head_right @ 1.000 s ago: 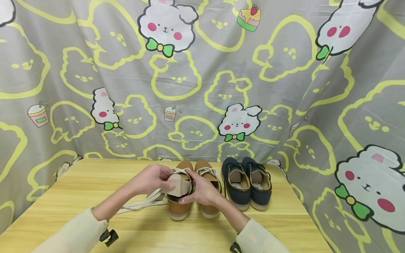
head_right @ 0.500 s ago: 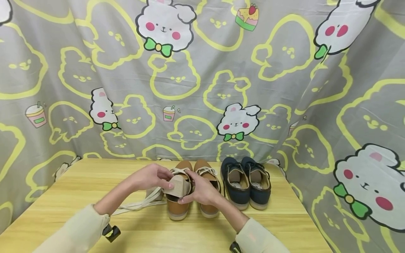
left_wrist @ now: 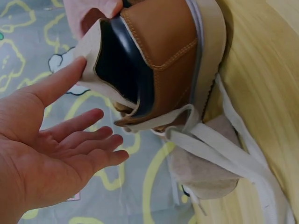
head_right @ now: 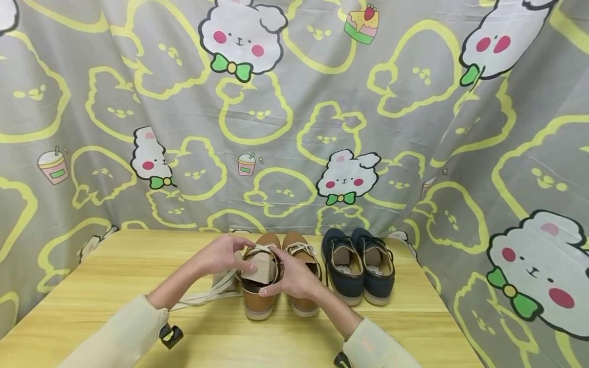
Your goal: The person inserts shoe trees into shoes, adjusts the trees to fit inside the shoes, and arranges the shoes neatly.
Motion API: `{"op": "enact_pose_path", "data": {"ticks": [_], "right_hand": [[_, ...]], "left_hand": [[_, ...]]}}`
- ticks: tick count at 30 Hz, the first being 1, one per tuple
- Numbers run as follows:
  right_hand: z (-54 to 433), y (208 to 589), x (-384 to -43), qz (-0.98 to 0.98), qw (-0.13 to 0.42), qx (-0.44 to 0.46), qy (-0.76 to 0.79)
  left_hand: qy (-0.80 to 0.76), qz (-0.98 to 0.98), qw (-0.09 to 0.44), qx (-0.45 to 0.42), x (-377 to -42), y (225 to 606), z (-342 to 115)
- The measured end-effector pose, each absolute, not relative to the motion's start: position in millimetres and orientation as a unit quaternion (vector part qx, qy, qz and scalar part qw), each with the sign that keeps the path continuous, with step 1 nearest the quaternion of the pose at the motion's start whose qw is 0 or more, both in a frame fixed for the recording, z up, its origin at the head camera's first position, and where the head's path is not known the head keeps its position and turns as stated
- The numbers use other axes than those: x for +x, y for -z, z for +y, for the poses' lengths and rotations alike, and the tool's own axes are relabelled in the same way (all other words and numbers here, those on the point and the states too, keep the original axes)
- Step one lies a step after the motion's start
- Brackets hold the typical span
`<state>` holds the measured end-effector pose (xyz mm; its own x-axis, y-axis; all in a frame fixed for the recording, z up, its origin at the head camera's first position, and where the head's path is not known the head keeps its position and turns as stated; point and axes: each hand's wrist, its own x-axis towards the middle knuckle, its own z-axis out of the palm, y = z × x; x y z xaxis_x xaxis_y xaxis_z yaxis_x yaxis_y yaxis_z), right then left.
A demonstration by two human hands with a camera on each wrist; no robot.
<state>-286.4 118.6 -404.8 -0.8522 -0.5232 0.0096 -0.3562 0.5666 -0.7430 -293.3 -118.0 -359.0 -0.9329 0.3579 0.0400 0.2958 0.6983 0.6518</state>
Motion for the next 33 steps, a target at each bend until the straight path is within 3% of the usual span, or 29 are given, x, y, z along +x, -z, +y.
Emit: {"op": "enact_pose_path", "data": {"ticks": [26, 33], "right_hand": [[118, 406, -286, 0.885, 0.100, -0.243, 0.385], [119, 407, -286, 0.886, 0.100, -0.242, 0.384]], "left_hand": [[-0.372, 0.884, 0.190, 0.212, -330, 377, -123], [-0.381, 0.879, 0.192, 0.212, -332, 379, -124]]}}
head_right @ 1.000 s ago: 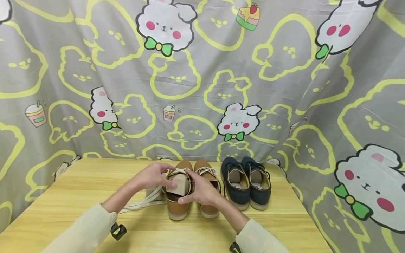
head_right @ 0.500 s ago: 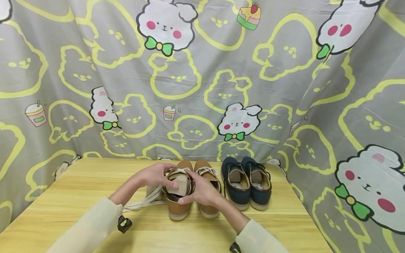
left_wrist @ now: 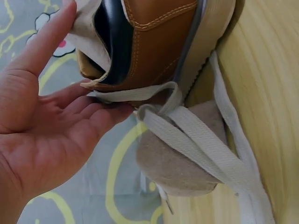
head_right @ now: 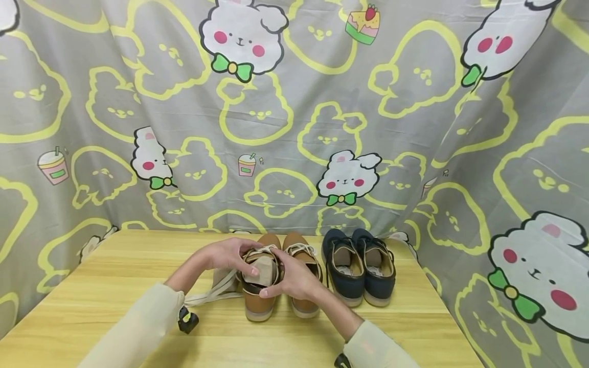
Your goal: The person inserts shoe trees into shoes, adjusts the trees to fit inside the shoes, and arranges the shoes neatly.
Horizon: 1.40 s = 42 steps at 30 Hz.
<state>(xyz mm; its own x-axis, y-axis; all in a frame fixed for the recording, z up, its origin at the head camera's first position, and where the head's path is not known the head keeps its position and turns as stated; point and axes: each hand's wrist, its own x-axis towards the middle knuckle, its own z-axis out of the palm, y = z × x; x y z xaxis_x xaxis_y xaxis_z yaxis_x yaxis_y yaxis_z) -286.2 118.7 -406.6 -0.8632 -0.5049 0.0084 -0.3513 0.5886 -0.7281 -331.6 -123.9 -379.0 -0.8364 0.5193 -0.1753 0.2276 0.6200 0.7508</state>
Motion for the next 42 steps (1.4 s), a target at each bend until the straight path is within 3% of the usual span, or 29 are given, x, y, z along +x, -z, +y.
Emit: {"op": "enact_pose_path", "data": {"ticks": [30, 42], "right_hand": [[120, 408, -287, 0.885, 0.100, -0.242, 0.385], [119, 409, -286, 0.878, 0.108, -0.246, 0.396]], "left_hand": [[-0.397, 0.890, 0.094, 0.202, -328, 402, -118], [-0.360, 0.915, 0.015, 0.182, -329, 411, -111]]}}
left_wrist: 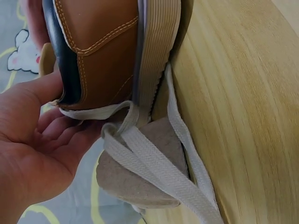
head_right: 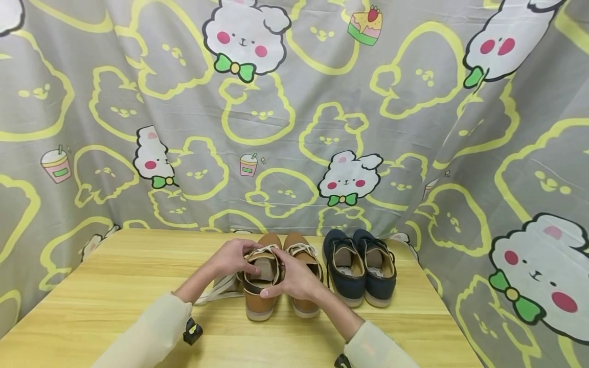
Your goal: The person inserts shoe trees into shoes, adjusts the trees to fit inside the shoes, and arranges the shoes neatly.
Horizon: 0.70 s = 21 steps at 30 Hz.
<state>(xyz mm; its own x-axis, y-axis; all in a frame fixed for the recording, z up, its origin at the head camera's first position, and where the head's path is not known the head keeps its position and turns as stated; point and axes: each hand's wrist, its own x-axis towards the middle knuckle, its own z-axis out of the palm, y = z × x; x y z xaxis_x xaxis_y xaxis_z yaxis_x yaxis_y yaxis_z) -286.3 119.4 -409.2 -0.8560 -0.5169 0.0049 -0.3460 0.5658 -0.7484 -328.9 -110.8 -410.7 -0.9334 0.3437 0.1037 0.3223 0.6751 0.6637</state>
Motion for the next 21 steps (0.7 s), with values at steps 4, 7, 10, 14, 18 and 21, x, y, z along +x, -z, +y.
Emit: {"op": "enact_pose_path", "data": {"ticks": [4, 7, 10, 14, 18, 21], "right_hand": [[119, 409, -286, 0.877, 0.110, -0.248, 0.397], [119, 408, -285, 0.877, 0.110, -0.248, 0.396], [119, 408, -285, 0.878, 0.110, -0.246, 0.395], [120, 407, -285, 0.878, 0.111, -0.248, 0.395], [120, 407, -285, 0.875, 0.111, -0.250, 0.399], [120, 407, -285, 0.874, 0.112, -0.252, 0.400]], "left_hand": [[-0.352, 0.919, -0.001, 0.177, -329, 412, -109], [-0.345, 0.923, -0.012, 0.172, -328, 413, -108], [-0.337, 0.926, -0.022, 0.169, -328, 413, -106], [-0.330, 0.926, -0.031, 0.178, -326, 410, -103], [-0.327, 0.926, -0.030, 0.187, -322, 404, -98], [-0.320, 0.929, -0.028, 0.185, -319, 399, -96]]}}
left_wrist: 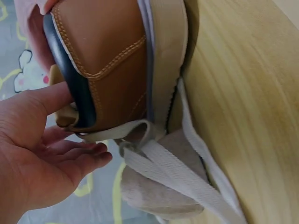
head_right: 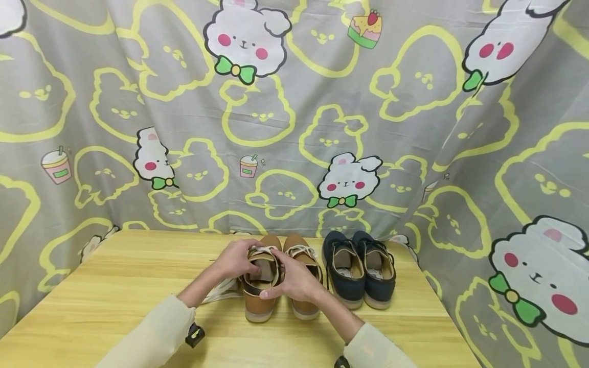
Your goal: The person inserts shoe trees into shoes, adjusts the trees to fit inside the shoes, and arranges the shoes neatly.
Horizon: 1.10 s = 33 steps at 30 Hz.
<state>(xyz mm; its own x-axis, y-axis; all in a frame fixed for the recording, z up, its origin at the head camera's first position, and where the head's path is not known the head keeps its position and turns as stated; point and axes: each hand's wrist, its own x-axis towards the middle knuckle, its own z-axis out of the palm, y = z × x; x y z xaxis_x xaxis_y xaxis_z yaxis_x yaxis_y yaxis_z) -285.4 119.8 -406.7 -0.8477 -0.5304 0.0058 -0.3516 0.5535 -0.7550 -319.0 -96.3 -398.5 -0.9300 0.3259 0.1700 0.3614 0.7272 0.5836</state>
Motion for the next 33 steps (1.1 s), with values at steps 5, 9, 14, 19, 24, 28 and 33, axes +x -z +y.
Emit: {"op": "enact_pose_path", "data": {"ticks": [5, 9, 14, 19, 24, 28, 33], "right_hand": [[120, 407, -286, 0.876, 0.112, -0.251, 0.397], [121, 408, -286, 0.877, 0.111, -0.251, 0.395], [120, 408, -286, 0.877, 0.109, -0.253, 0.394], [121, 408, -286, 0.876, 0.106, -0.254, 0.395], [121, 409, -285, 0.876, 0.105, -0.255, 0.396], [121, 409, -284, 0.877, 0.104, -0.251, 0.396], [121, 409, -284, 0.876, 0.100, -0.253, 0.397]], "left_hand": [[0.309, -0.930, 0.029, -0.195, -318, 395, -93], [0.316, -0.927, 0.018, -0.203, -321, 397, -92], [0.321, -0.923, 0.007, -0.212, -329, 403, -92], [0.321, -0.924, -0.010, -0.208, -335, 407, -94], [0.318, -0.925, -0.014, -0.206, -336, 408, -94], [0.310, -0.926, 0.010, -0.215, -334, 412, -90], [0.291, -0.934, 0.060, -0.197, -331, 417, -82]]}}
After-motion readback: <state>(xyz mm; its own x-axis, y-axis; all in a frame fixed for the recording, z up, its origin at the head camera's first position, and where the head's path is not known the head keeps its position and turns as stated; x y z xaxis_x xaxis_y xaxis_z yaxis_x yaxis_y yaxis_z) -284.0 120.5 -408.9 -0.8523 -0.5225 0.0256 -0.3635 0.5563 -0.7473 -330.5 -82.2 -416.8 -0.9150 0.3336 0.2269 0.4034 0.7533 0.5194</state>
